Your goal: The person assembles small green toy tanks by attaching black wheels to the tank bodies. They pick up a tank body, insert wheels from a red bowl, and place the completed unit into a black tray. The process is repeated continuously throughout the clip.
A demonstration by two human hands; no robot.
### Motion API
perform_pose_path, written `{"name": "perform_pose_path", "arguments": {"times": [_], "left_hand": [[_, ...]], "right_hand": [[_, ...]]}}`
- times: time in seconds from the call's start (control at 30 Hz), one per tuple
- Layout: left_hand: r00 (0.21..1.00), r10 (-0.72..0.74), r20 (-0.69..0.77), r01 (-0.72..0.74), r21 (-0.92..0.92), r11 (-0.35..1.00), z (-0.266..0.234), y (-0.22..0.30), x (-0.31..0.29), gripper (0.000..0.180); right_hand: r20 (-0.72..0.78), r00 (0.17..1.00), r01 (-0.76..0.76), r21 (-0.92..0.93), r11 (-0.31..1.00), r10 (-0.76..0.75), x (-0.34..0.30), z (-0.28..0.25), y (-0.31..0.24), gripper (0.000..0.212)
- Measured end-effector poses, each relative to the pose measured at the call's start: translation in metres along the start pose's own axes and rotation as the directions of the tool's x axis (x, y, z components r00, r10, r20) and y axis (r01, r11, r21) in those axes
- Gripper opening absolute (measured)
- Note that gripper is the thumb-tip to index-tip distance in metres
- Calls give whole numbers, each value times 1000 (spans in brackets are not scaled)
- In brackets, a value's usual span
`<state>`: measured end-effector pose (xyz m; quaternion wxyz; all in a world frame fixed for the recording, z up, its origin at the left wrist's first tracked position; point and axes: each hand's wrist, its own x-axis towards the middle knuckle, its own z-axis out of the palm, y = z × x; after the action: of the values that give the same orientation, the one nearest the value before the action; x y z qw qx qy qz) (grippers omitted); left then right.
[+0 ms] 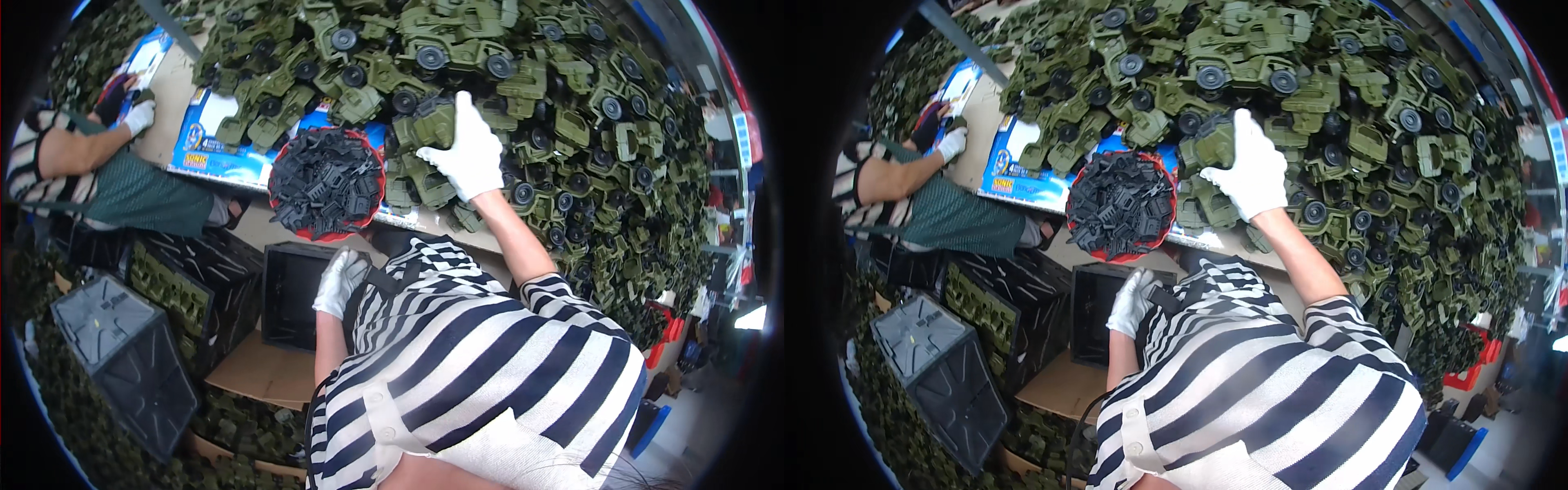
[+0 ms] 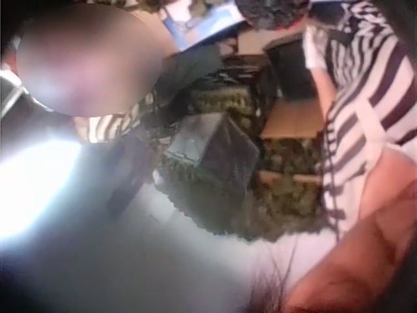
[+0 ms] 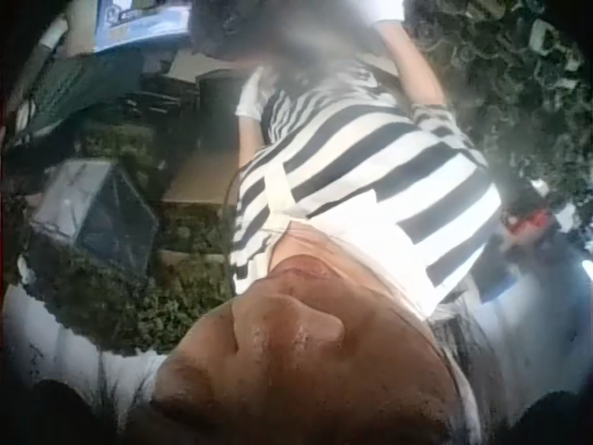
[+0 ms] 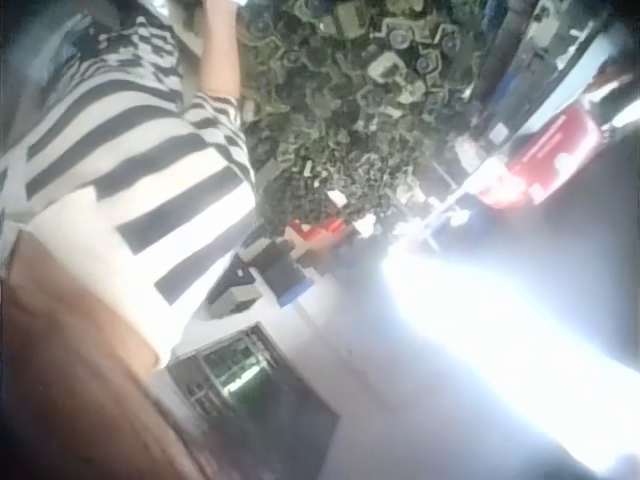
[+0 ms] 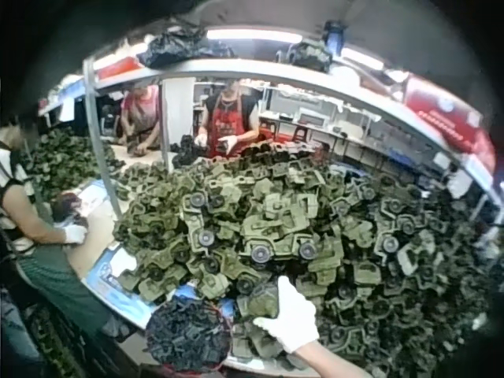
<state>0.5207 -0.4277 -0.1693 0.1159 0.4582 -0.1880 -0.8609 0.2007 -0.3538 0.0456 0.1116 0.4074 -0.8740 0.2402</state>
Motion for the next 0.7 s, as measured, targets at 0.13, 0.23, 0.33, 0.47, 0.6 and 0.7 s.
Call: {"name": "perform_pose_path", "arguments": {"times": [0.13, 0.23, 0.33, 0.47, 0.6, 0.7], "left_hand": [[1000, 18, 3, -18, 37, 999, 13, 2, 13, 54], [999, 25, 49, -28, 64, 998, 7, 1, 30, 64], [999, -2, -32, 4, 58, 998, 10, 6, 29, 48], [999, 12, -49, -11, 30, 999, -1, 3, 30, 44], [999, -3, -34, 4, 47, 999, -18, -7, 25, 43], [999, -8, -48, 12, 88, 996, -21, -9, 16, 43]], "right_hand": [[-54, 997, 49, 60, 997, -46, -2, 8, 22, 79], [-86, 996, 41, 128, 991, -30, -4, 4, 32, 70], [55, 996, 53, 219, 974, -67, -4, -33, 22, 69], [-108, 989, 127, 229, 965, -104, -12, -105, 22, 75], [-14, 990, 143, 176, 974, -143, -4, -172, 61, 77], [224, 961, 119, 189, 975, -161, -8, -187, 94, 77]]}}
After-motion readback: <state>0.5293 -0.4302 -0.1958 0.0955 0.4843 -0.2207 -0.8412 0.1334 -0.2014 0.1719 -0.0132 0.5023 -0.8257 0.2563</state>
